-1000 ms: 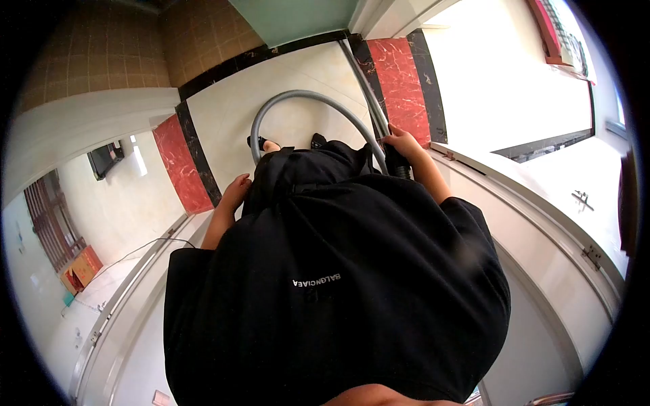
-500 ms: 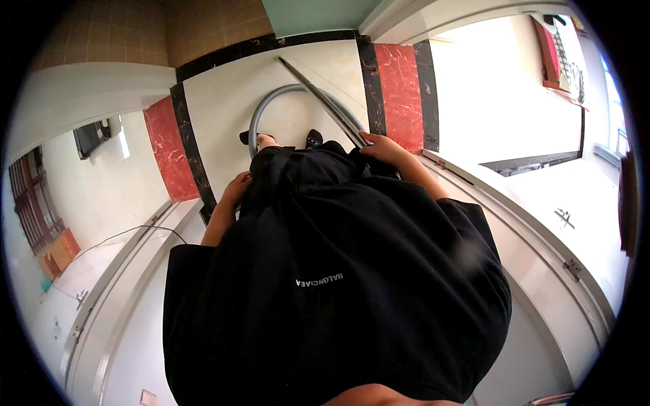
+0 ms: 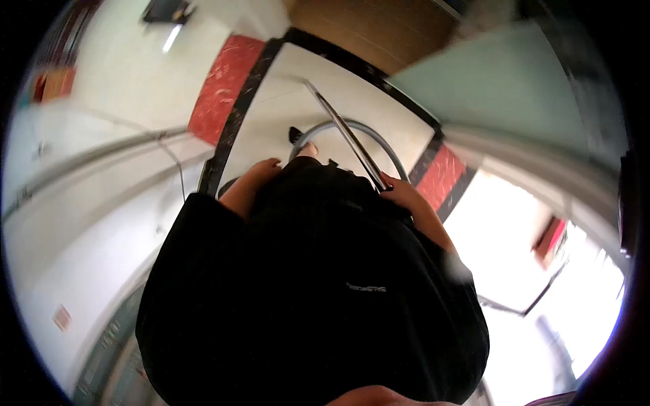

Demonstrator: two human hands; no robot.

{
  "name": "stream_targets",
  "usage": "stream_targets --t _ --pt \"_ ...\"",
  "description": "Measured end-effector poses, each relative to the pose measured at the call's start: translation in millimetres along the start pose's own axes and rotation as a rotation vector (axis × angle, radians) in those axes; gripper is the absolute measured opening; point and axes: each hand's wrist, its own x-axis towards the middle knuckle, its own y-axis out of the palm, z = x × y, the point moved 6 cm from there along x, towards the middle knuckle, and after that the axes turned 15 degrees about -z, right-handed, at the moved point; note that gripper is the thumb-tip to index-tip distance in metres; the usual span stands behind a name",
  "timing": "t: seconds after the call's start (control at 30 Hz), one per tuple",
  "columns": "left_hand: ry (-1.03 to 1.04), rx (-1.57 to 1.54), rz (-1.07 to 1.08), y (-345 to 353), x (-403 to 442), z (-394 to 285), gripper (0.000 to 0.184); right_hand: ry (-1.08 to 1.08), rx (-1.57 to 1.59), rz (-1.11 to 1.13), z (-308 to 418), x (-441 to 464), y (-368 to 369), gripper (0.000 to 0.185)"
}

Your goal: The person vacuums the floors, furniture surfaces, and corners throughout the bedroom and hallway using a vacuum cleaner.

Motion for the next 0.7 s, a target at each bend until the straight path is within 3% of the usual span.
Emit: stream_targets --t 0.13,0.3,0.37,0.5,0.63,0.7 --pt "-0.095 -0.111 -0.100 -36 16 -7 0.044 -0.064 -0.093 0.190 81 51 -31 0.070" --pt "-0.133 -0.295 -0.217 -77 17 21 0.042 -0.226 -0.364 0.305 173 144 -19 0.065" --pt "-0.180 -0.301 -0.296 -88 13 51 0.043 -0.343 -0.367 0.350 206 182 -2 0.065" --pt "-0.360 -0.374 -0.478 -86 -10 122 0.043 -0.319 -0.202 0.377 276 239 9 0.062" --pt "-0.553 -0.452 -0.452 -60 -60 158 0.044 -0.279 -0.237 0.396 338 282 5 0.065" --pt "-0.632 -0.433 -0.285 -57 -77 153 0.043 -0.345 -0.275 0.356 363 318 1 0.064"
